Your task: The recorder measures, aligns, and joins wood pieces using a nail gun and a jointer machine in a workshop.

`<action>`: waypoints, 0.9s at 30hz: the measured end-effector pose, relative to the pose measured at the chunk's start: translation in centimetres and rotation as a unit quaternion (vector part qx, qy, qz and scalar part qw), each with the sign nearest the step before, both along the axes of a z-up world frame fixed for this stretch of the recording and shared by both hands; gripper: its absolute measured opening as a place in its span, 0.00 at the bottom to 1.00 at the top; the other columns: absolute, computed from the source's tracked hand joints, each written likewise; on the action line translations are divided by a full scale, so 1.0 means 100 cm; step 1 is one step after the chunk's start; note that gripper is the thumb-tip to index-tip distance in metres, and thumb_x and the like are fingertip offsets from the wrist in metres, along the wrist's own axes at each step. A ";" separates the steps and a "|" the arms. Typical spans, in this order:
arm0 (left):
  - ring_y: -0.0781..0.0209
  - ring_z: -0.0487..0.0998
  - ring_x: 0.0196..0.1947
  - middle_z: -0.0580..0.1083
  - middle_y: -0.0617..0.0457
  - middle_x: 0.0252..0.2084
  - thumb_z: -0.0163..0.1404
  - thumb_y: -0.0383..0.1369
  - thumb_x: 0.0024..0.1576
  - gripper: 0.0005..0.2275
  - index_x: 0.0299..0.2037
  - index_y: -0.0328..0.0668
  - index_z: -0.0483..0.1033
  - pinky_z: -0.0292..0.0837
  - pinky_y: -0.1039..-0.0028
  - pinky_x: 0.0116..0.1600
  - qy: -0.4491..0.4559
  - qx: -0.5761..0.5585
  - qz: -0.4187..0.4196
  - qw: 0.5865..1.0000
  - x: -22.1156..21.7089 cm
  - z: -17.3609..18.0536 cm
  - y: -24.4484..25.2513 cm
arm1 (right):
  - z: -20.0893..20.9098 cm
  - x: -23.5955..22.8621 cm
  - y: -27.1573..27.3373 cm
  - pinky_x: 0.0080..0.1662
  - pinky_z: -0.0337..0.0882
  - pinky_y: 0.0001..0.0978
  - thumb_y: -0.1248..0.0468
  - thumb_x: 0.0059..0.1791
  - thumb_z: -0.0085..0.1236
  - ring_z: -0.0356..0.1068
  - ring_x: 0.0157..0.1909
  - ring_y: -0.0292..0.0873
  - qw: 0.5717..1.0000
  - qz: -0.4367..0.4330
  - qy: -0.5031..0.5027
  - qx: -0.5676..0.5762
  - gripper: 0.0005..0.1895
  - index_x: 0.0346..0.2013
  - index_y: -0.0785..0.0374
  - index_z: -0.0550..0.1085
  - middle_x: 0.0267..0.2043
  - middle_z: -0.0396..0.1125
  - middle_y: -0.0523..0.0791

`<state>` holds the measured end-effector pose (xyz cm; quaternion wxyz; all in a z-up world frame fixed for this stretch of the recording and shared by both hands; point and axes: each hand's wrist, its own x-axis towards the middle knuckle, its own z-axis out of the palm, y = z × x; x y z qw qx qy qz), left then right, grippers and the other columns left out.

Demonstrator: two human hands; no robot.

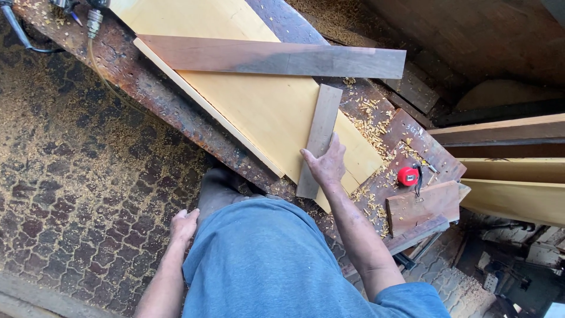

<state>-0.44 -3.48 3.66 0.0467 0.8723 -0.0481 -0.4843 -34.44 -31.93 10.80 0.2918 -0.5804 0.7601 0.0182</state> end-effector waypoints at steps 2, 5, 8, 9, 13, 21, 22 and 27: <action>0.48 0.75 0.63 0.75 0.43 0.62 0.54 0.43 0.59 0.27 0.65 0.32 0.71 0.68 0.62 0.66 0.001 -0.004 -0.006 1.000 0.002 -0.008 0.003 | 0.000 0.004 0.000 0.53 0.70 0.53 0.43 0.39 0.72 0.66 0.56 0.55 1.000 -0.006 0.003 -0.001 0.59 0.73 0.59 0.48 0.57 0.56 0.54; 0.48 0.72 0.64 0.73 0.43 0.64 0.55 0.43 0.58 0.30 0.68 0.34 0.65 0.65 0.62 0.67 0.000 -0.013 -0.002 1.000 0.003 -0.014 0.006 | -0.003 0.005 -0.002 0.54 0.70 0.54 0.43 0.38 0.72 0.65 0.58 0.55 1.000 -0.013 0.007 0.000 0.59 0.73 0.58 0.47 0.58 0.56 0.54; 0.48 0.72 0.65 0.73 0.43 0.65 0.55 0.43 0.58 0.31 0.69 0.34 0.65 0.65 0.62 0.68 -0.004 -0.020 0.003 1.000 0.003 -0.017 0.010 | -0.001 0.003 -0.003 0.55 0.70 0.54 0.43 0.38 0.71 0.65 0.58 0.55 1.000 -0.019 0.004 0.004 0.59 0.73 0.58 0.47 0.59 0.56 0.54; 0.48 0.72 0.65 0.73 0.42 0.65 0.55 0.43 0.58 0.31 0.69 0.33 0.65 0.66 0.62 0.68 -0.008 -0.021 0.002 1.000 0.004 -0.017 0.012 | 0.001 0.004 -0.003 0.55 0.70 0.54 0.43 0.38 0.71 0.65 0.58 0.55 1.000 -0.021 0.001 0.006 0.59 0.73 0.58 0.47 0.59 0.56 0.55; 0.48 0.72 0.65 0.73 0.43 0.65 0.55 0.43 0.58 0.31 0.70 0.34 0.64 0.66 0.61 0.67 -0.008 -0.008 0.008 1.000 0.005 -0.019 0.019 | 0.000 0.003 -0.001 0.56 0.69 0.54 0.43 0.38 0.71 0.65 0.60 0.56 1.000 -0.019 0.001 0.007 0.59 0.73 0.59 0.48 0.60 0.56 0.55; 0.48 0.76 0.59 0.76 0.41 0.59 0.57 0.42 0.57 0.27 0.62 0.30 0.72 0.69 0.63 0.63 -0.023 -0.044 0.028 0.998 0.005 -0.035 0.032 | -0.007 -0.010 0.003 0.58 0.67 0.54 0.44 0.38 0.71 0.63 0.62 0.56 0.999 -0.034 0.003 -0.018 0.59 0.72 0.61 0.49 0.61 0.57 0.55; 0.48 0.76 0.59 0.76 0.41 0.59 0.57 0.42 0.57 0.27 0.62 0.30 0.72 0.69 0.63 0.63 -0.021 -0.044 0.028 0.998 0.006 -0.037 0.034 | -0.005 -0.009 0.004 0.58 0.67 0.54 0.44 0.38 0.71 0.63 0.62 0.56 0.999 -0.035 0.005 -0.018 0.59 0.72 0.61 0.49 0.61 0.57 0.55; 0.47 0.78 0.58 0.78 0.42 0.59 0.56 0.42 0.58 0.23 0.57 0.30 0.77 0.71 0.62 0.62 -0.006 -0.034 0.016 0.999 0.004 -0.032 0.025 | -0.006 -0.009 0.000 0.58 0.68 0.54 0.44 0.38 0.70 0.64 0.62 0.56 0.998 -0.055 0.006 -0.002 0.58 0.73 0.60 0.50 0.62 0.57 0.55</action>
